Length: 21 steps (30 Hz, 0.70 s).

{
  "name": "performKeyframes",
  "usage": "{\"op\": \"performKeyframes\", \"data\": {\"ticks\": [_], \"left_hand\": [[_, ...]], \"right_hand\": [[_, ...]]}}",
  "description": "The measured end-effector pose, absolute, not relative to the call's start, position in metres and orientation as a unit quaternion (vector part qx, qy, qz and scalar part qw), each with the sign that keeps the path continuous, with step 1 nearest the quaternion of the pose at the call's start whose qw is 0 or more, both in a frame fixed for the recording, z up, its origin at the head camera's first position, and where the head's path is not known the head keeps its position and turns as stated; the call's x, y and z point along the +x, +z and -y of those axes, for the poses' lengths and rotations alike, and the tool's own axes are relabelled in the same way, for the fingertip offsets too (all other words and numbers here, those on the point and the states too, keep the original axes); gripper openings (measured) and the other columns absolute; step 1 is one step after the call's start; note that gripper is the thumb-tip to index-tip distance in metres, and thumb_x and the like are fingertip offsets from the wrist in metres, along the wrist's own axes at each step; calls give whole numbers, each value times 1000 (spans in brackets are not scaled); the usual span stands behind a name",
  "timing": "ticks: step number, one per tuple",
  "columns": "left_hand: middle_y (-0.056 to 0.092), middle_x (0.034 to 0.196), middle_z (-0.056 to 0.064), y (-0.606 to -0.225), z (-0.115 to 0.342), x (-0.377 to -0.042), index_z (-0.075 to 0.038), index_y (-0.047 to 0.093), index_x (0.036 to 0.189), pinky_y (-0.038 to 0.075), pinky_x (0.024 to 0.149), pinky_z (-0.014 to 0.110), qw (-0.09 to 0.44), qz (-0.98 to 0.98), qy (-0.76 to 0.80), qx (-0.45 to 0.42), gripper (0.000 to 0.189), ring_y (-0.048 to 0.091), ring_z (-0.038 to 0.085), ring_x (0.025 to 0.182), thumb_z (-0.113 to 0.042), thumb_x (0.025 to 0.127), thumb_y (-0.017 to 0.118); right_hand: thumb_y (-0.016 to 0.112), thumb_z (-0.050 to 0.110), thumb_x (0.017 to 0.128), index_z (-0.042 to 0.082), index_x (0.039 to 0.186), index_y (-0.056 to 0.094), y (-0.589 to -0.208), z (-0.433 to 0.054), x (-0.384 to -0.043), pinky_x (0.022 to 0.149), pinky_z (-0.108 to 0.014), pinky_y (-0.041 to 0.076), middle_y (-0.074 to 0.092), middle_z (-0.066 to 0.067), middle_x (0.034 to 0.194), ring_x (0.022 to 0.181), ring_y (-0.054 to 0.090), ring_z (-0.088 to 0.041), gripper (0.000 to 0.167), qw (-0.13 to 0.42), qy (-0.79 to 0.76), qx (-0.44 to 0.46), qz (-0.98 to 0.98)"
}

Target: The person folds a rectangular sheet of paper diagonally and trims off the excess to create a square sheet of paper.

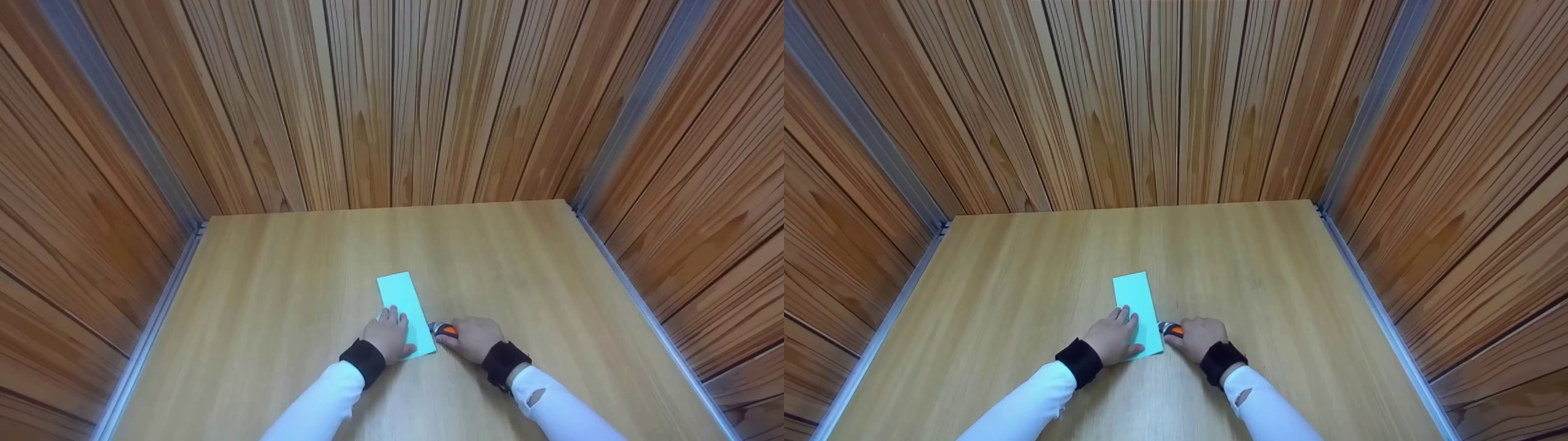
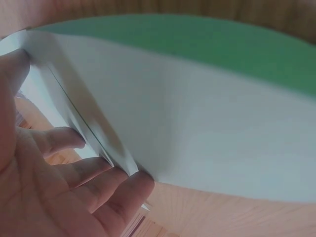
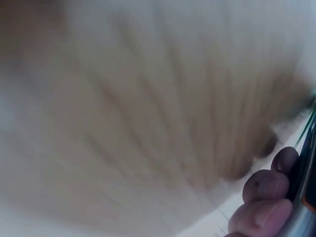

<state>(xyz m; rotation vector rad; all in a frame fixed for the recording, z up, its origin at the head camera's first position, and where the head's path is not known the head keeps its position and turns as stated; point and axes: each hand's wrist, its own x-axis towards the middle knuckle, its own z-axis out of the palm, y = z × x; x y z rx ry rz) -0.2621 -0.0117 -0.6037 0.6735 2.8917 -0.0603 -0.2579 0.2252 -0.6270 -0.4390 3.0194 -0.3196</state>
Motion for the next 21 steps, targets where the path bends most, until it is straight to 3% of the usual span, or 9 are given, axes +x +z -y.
{"op": "performKeyframes", "data": {"ticks": [4, 21], "left_hand": [[53, 164, 21, -604, 12, -261, -5, 54, 158, 57, 112, 49, 87, -970, -25, 227, 78, 52, 37, 152, -61, 104, 65], [50, 167, 19, -612, 13, -264, -8, 51, 161, 54, 116, 49, 97, -969, -32, 225, 78, 50, 35, 155, -63, 106, 59]], "right_hand": [[71, 57, 100, 11, 92, 69, -627, -226, -258, 61, -32, 34, 54, 1, 69, 63, 48, -17, 46, 44, -99, -135, -985], [68, 57, 102, 9, 100, 72, -628, -222, -267, 64, -34, 38, 57, 0, 72, 66, 52, -19, 48, 54, -99, -140, -984]]}}
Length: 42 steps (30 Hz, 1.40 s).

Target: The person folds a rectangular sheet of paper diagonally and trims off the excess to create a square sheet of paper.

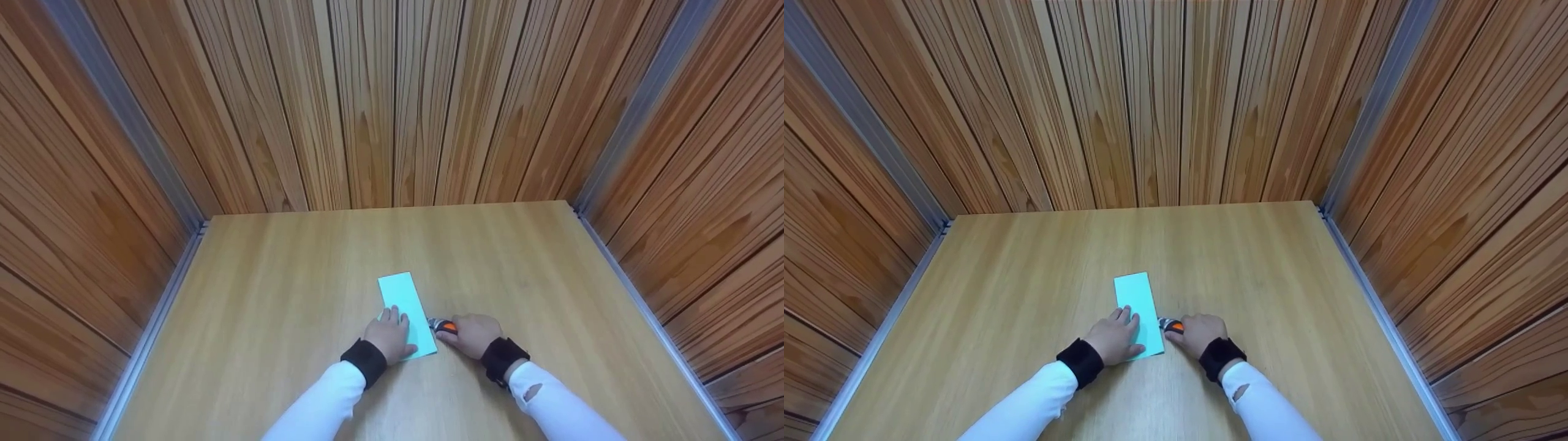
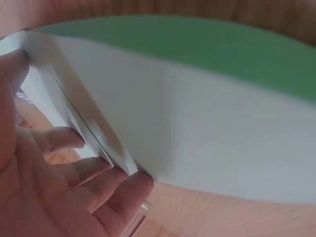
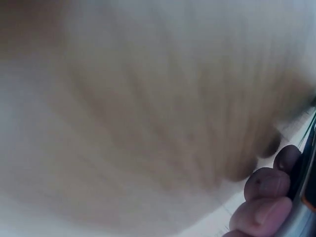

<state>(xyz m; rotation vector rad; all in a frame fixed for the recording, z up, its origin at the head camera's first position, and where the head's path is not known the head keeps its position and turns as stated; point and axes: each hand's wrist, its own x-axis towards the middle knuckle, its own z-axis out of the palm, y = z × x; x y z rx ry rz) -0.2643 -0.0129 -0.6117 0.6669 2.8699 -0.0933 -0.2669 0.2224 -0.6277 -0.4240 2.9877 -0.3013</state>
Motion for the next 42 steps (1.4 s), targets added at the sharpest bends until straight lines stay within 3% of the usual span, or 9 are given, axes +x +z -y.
{"op": "performKeyframes", "data": {"ticks": [19, 42], "left_hand": [[48, 168, 20, -608, 12, -262, -8, 50, 162, 53, 117, 49, 105, -969, -25, 224, 78, 48, 35, 156, -62, 107, 60], [50, 167, 19, -615, 11, -265, -8, 51, 161, 54, 116, 48, 96, -971, -31, 216, 79, 49, 35, 155, -62, 105, 62]], "right_hand": [[69, 59, 101, 9, 91, 69, -630, -220, -272, 59, -33, 35, 56, 0, 69, 63, 51, -19, 51, 30, -104, -147, -983], [68, 59, 102, 7, 98, 73, -627, -215, -282, 59, -34, 41, 62, -3, 73, 65, 54, -20, 53, 36, -91, -139, -986]]}}
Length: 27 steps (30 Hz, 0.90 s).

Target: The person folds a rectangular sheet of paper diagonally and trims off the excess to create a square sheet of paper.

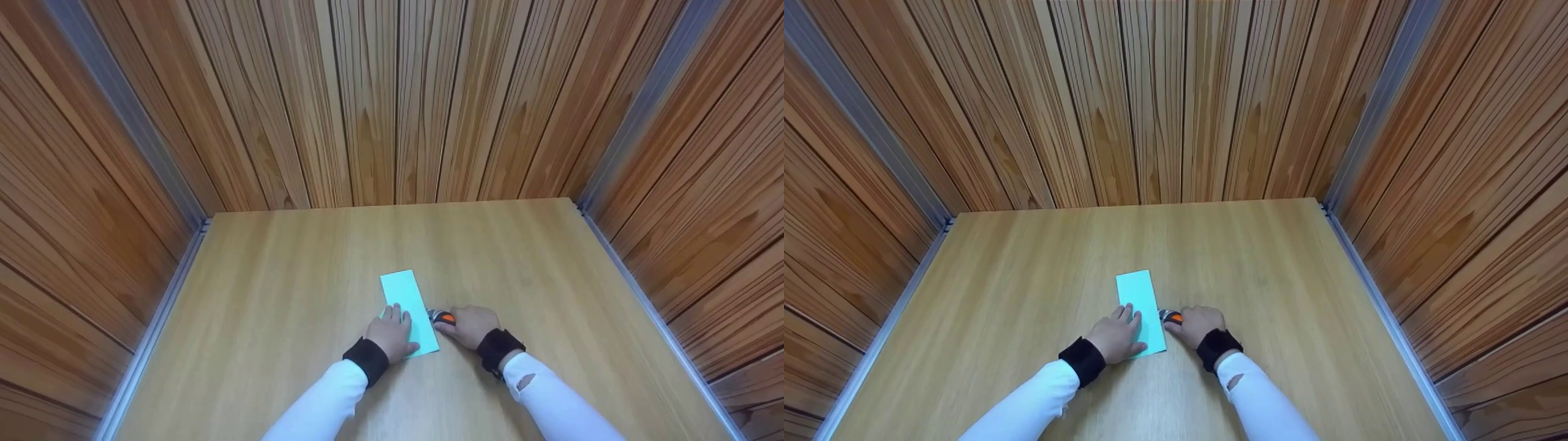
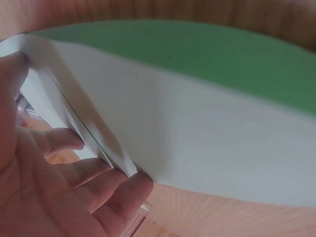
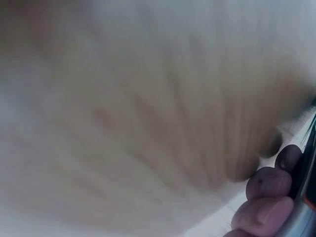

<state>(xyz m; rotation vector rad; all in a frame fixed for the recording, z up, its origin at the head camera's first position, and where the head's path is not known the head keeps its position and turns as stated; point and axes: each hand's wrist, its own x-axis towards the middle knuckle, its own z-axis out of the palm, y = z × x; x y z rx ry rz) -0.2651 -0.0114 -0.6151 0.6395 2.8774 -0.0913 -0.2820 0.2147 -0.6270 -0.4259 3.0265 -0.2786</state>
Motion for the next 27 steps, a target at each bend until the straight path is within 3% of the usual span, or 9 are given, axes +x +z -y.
{"op": "performKeyframes", "data": {"ticks": [5, 9, 19, 27], "left_hand": [[47, 169, 19, -614, 12, -263, -9, 49, 163, 52, 118, 49, 109, -970, -27, 217, 78, 47, 35, 157, -61, 107, 59], [46, 170, 19, -614, 13, -262, -8, 47, 164, 51, 119, 49, 113, -969, -24, 219, 79, 45, 35, 158, -61, 108, 58], [46, 170, 20, -599, 14, -261, -8, 48, 164, 51, 119, 50, 115, -969, -13, 220, 77, 46, 36, 158, -58, 107, 63], [46, 170, 19, -607, 13, -263, -8, 48, 163, 52, 119, 49, 111, -969, -23, 220, 78, 45, 34, 158, -60, 107, 61]], "right_hand": [[66, 58, 103, 4, 105, 74, -626, -211, -283, 63, -37, 45, 65, -7, 77, 69, 57, -23, 55, 47, -92, -144, -984], [66, 61, 102, 7, 105, 73, -629, -213, -284, 63, -35, 42, 62, -4, 76, 68, 55, -21, 54, 53, -82, -130, -987], [65, 59, 104, 5, 112, 75, -627, -213, -290, 68, -38, 47, 66, -6, 80, 73, 59, -23, 56, 54, -101, -137, -984], [68, 57, 102, 6, 98, 71, -629, -215, -291, 61, -38, 45, 64, -6, 74, 66, 58, -23, 51, 36, -88, -131, -987]]}}
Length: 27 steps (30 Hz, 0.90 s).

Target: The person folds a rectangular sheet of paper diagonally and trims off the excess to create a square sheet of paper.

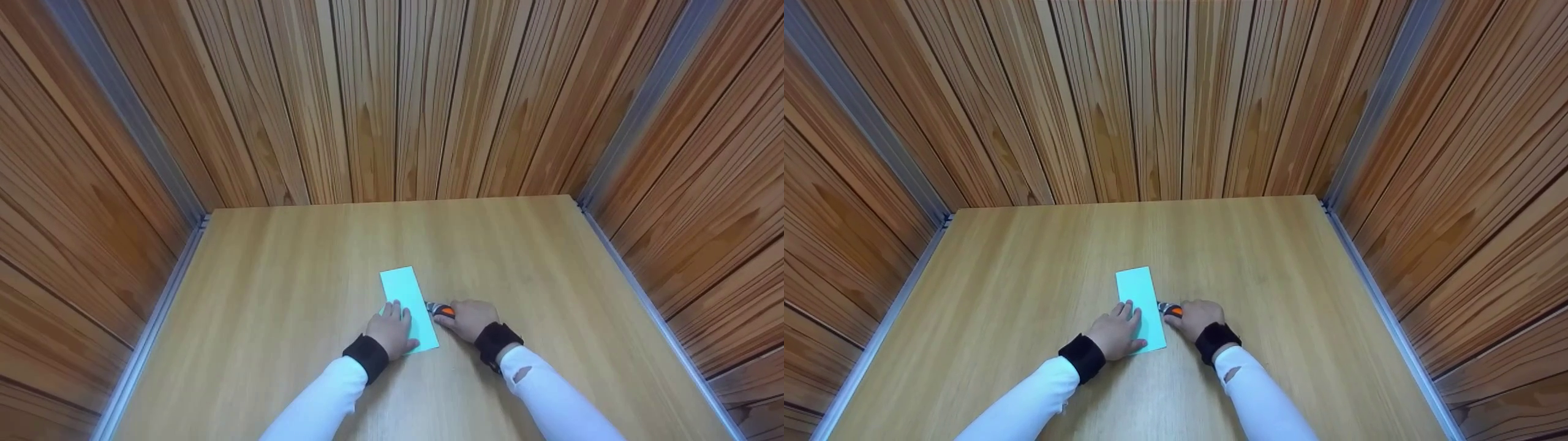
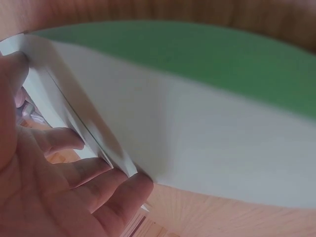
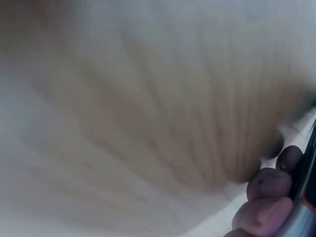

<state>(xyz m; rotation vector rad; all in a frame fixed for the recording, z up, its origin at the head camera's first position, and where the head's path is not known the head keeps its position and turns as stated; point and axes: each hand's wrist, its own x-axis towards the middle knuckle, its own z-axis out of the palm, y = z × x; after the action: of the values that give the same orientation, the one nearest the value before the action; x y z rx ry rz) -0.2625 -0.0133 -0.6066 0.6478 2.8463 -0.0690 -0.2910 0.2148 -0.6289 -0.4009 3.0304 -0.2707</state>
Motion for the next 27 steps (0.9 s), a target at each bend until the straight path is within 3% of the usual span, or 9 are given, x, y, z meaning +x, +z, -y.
{"op": "performKeyframes", "data": {"ticks": [10, 17, 23, 27], "left_hand": [[47, 169, 19, -605, 13, -262, -7, 49, 163, 52, 118, 50, 112, -969, -12, 218, 78, 46, 35, 157, -59, 106, 63], [45, 171, 19, -603, 14, -264, -8, 47, 164, 51, 120, 50, 121, -969, -11, 216, 79, 45, 35, 158, -59, 106, 63], [45, 171, 19, -604, 14, -263, -8, 47, 164, 50, 120, 50, 122, -968, -10, 217, 79, 45, 35, 159, -60, 106, 62], [47, 169, 19, -607, 14, -263, -8, 49, 163, 52, 118, 50, 110, -969, -15, 221, 79, 47, 35, 157, -60, 106, 63]], "right_hand": [[62, 63, 104, 6, 117, 75, -628, -213, -294, 72, -41, 52, 71, -8, 86, 77, 63, -25, 59, 70, -85, -115, -987], [63, 62, 103, 5, 114, 73, -625, -208, -295, 72, -43, 53, 71, -10, 86, 76, 65, -27, 59, 68, -104, -114, -986], [63, 63, 104, 4, 119, 74, -626, -209, -295, 74, -44, 53, 72, -10, 89, 78, 65, -27, 61, 67, -102, -106, -987], [65, 60, 103, 5, 107, 75, -625, -208, -294, 68, -44, 53, 70, -10, 82, 73, 64, -28, 56, 45, -99, -115, -987]]}}
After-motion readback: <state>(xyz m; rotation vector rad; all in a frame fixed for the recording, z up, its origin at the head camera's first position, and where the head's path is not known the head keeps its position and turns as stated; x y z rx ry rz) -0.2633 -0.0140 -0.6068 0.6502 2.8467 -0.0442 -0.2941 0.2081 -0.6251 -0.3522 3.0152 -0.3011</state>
